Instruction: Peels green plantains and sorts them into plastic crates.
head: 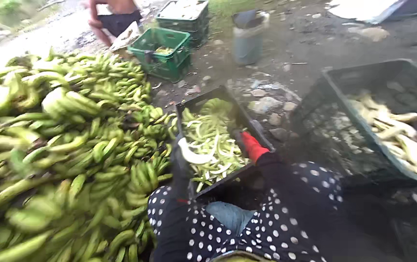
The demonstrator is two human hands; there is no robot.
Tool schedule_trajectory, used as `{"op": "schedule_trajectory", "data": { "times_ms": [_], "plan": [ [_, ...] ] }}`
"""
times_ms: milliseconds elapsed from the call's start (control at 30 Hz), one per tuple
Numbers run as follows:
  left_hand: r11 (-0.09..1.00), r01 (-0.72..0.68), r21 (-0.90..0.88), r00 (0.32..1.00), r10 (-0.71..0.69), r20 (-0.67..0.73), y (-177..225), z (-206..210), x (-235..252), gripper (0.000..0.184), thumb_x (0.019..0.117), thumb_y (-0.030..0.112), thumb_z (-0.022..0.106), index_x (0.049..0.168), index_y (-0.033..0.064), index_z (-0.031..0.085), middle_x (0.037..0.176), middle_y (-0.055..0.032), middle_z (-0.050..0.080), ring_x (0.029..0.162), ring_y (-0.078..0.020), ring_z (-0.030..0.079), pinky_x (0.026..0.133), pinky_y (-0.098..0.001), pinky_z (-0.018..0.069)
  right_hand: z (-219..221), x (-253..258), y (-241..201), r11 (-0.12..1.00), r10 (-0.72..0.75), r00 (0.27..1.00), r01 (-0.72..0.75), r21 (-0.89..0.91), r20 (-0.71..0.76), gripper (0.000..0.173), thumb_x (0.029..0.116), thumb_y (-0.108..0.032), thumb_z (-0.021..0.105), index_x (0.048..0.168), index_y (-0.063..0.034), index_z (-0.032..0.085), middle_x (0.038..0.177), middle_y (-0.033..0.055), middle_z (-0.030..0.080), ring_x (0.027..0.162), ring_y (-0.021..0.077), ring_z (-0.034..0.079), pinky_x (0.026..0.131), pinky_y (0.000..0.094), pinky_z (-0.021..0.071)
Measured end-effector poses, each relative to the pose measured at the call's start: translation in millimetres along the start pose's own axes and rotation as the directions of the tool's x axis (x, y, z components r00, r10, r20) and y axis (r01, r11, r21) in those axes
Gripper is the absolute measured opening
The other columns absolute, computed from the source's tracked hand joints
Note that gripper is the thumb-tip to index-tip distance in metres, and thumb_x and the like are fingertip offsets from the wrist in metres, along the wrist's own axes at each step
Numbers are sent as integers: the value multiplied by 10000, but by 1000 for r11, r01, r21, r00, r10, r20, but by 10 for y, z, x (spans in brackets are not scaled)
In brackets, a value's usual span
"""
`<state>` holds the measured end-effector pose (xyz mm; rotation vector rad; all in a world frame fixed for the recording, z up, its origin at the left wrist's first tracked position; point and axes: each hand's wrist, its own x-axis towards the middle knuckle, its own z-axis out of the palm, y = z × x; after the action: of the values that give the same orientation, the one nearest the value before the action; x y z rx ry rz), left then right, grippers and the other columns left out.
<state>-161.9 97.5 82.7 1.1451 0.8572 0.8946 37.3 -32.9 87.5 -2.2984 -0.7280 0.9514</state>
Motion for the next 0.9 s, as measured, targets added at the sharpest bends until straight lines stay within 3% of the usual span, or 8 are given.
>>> {"op": "schedule_trajectory", "data": {
  "times_ms": [100,167,333,467,567,700,767,900],
  "plan": [
    [999,25,-40,996,-28,-84,0,148,22,450,1124,313,239,1334,8,495,1058,-141,638,867,-203,655,724,-415,583,-150,-212,446,988,55,996,-44,146,-76,445,1096,-185,452,1482,34,477,1503,262,503,1430,371,460,1205,510,327],
    [992,-9,-129,993,24,117,93,593,86,467,1125,341,208,1409,63,453,1152,-112,631,956,-188,651,794,-412,580,-126,-275,643,935,59,992,-16,355,-111,433,1113,-229,399,1465,-5,516,1465,218,555,1364,312,530,1167,483,387],
    [972,213,-103,671,-69,738,836,2112,-627,594,1070,589,211,1394,159,462,1145,-80,697,1001,-261,713,881,-470,600,-70,-394,820,623,62,998,-18,782,-27,474,1136,-339,276,1406,-39,525,1184,144,618,924,183,603,817,372,519],
    [982,-169,83,683,56,729,700,2035,-688,523,1082,463,377,1504,155,400,1242,-84,653,1016,-245,701,856,-471,614,-452,-590,910,589,-3,944,268,762,-330,386,1123,-240,356,1350,7,548,1096,117,642,908,123,610,820,305,533],
    [738,-522,427,683,63,727,28,1373,-513,639,1064,342,447,1575,1,272,1340,-225,584,1155,-258,635,990,-434,541,-1048,-1028,1048,667,-127,750,549,504,-649,337,1072,-124,473,1370,13,553,1224,91,652,1064,55,611,957,239,506],
    [146,-528,836,779,-309,546,-864,474,-578,745,1035,527,466,1596,67,297,1499,-249,479,1332,-400,532,1092,-571,444,-1737,-1562,1702,996,83,643,-38,77,-761,358,1055,-252,559,1385,-126,619,1327,169,656,1214,299,637,1021,523,518],
    [38,-486,873,783,-424,455,-1213,298,-632,714,1040,539,431,1601,117,304,1494,-211,498,1314,-378,554,1060,-574,466,-1823,-1579,2306,919,255,635,-394,-21,-729,461,1061,-402,513,1456,-167,547,1406,338,534,1287,572,505,947,795,403],
    [-7,-427,904,792,-487,370,-1400,301,-620,719,1008,616,441,1573,175,377,1412,-175,576,1205,-378,627,965,-598,518,-1765,-1561,2991,773,462,593,-634,-29,-660,535,1068,-399,495,1510,-97,489,1498,402,405,1404,624,341,1029,817,308]
  ]
}}
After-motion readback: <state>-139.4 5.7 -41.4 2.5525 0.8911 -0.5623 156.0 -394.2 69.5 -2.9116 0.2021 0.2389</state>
